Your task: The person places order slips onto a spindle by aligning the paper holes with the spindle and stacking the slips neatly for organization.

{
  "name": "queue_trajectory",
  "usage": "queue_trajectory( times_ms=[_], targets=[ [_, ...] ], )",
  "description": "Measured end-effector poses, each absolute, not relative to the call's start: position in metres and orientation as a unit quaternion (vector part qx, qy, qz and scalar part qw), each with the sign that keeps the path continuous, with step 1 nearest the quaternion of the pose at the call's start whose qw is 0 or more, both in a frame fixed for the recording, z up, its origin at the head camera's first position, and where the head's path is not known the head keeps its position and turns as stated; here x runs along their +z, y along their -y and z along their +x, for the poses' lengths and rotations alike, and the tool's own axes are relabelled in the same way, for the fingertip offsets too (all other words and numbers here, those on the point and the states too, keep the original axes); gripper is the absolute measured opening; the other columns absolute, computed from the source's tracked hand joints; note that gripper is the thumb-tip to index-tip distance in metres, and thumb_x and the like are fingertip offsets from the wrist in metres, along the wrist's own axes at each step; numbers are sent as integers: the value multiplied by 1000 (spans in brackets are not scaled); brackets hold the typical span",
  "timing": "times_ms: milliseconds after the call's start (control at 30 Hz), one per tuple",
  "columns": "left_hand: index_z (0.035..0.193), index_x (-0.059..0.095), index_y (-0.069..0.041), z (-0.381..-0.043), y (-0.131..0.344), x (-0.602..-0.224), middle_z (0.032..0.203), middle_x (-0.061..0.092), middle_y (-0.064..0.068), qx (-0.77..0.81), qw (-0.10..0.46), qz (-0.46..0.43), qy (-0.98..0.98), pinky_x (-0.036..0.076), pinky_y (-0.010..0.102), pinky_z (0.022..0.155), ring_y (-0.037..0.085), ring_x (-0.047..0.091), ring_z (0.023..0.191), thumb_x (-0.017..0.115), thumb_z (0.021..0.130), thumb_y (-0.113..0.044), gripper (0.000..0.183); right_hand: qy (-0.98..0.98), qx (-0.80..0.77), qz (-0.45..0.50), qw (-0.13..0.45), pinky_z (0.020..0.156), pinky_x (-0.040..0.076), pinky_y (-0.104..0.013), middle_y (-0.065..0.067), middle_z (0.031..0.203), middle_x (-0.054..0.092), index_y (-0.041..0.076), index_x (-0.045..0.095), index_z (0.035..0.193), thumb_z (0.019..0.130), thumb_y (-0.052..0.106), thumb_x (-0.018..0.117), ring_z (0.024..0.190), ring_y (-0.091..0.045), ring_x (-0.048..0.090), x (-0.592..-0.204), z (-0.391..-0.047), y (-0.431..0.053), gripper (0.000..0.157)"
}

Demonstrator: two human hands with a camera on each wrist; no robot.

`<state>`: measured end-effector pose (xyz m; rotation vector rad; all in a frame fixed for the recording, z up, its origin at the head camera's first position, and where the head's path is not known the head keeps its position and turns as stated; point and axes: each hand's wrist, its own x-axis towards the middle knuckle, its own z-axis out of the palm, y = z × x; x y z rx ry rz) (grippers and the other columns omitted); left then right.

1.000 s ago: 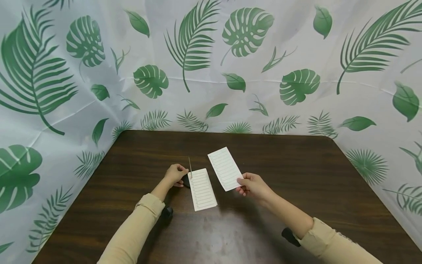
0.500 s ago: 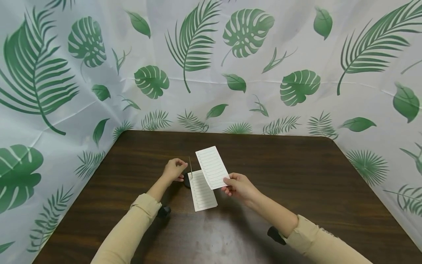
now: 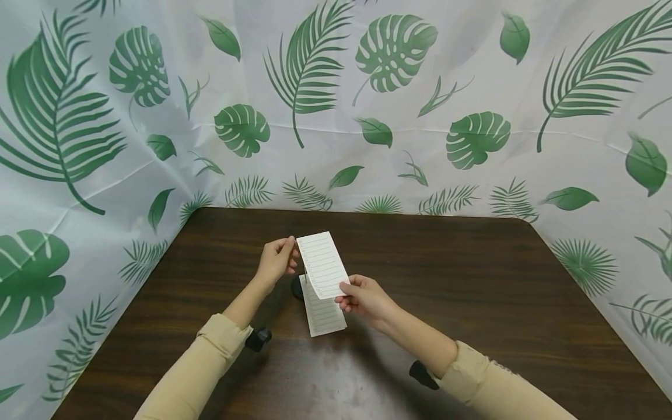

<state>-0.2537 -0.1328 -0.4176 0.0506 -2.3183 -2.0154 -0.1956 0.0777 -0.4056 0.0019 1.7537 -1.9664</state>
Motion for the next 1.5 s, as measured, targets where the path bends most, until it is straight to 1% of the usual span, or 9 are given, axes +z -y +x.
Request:
queue_trajectory(
  times_ms=[67, 167, 333, 467, 600, 867, 1133, 1300, 1500],
  targets=[
    [83, 57, 6, -253, 131, -415, 65, 52, -4, -647, 48, 11, 761, 46, 16, 41, 6, 49, 50, 44, 101, -24, 38, -642, -725, 3, 250, 52, 45, -11, 2, 63, 59, 0, 43, 97, 99, 5, 44, 55, -3, 54, -406, -195, -76, 5],
    [78, 57, 5, -251, 129, -413, 64, 52, -1, -632, 64, 0, 772, 44, 16, 39, 9, 51, 51, 47, 100, -27, 40, -638, -731, 1, 245, 51, 46, -10, 1, 62, 60, 0, 43, 96, 98, 4, 45, 54, -3, 55, -406, -195, -74, 5],
    [84, 65, 3, -248, 127, -412, 65, 56, 9, -599, 92, -3, 795, 45, 18, 40, 14, 53, 54, 60, 93, -25, 30, -638, -732, 1, 238, 50, 47, -10, 1, 61, 60, 0, 43, 95, 98, 4, 46, 53, -2, 54, -407, -193, -69, 6],
    [84, 67, 3, -247, 127, -414, 62, 56, 4, -573, 113, -1, 812, 44, 19, 39, 8, 49, 49, 67, 88, -19, 22, -640, -731, 7, 236, 50, 47, -11, 1, 60, 59, 0, 43, 94, 97, 3, 45, 52, -3, 54, -408, -192, -65, 5],
    [84, 67, 4, -246, 126, -414, 64, 59, 6, -569, 129, -2, 812, 43, 19, 38, 7, 48, 48, 68, 86, -16, 21, -642, -730, 6, 232, 49, 46, -11, 1, 60, 59, 0, 43, 94, 97, 3, 45, 52, -3, 54, -408, -190, -64, 5],
    [86, 71, 4, -247, 125, -410, 73, 65, 14, -562, 138, 12, 816, 45, 18, 40, 6, 49, 53, 72, 84, -19, 23, -640, -733, -3, 230, 49, 46, -11, 2, 59, 59, 1, 42, 93, 97, 2, 45, 51, -3, 54, -405, -190, -65, 6],
    [84, 70, 4, -248, 123, -410, 68, 64, 11, -555, 146, 15, 819, 45, 18, 40, 5, 47, 50, 73, 83, -19, 24, -643, -731, -7, 231, 49, 46, -11, 2, 59, 59, 1, 42, 93, 97, 2, 45, 51, -3, 54, -405, -190, -67, 6],
    [84, 70, 4, -248, 120, -409, 72, 65, 15, -552, 154, 12, 820, 44, 18, 41, 5, 47, 50, 73, 83, -19, 23, -645, -728, -10, 232, 49, 46, -11, 2, 59, 59, 1, 42, 93, 97, 3, 44, 51, -3, 54, -407, -191, -68, 5],
    [82, 70, 5, -248, 118, -410, 72, 66, 17, -536, 174, 13, 826, 40, 17, 47, 3, 46, 52, 73, 82, -15, 21, -648, -722, -22, 239, 51, 46, -11, 2, 60, 59, 0, 41, 97, 98, 4, 43, 53, -3, 55, -407, -192, -69, 5]
  ],
)
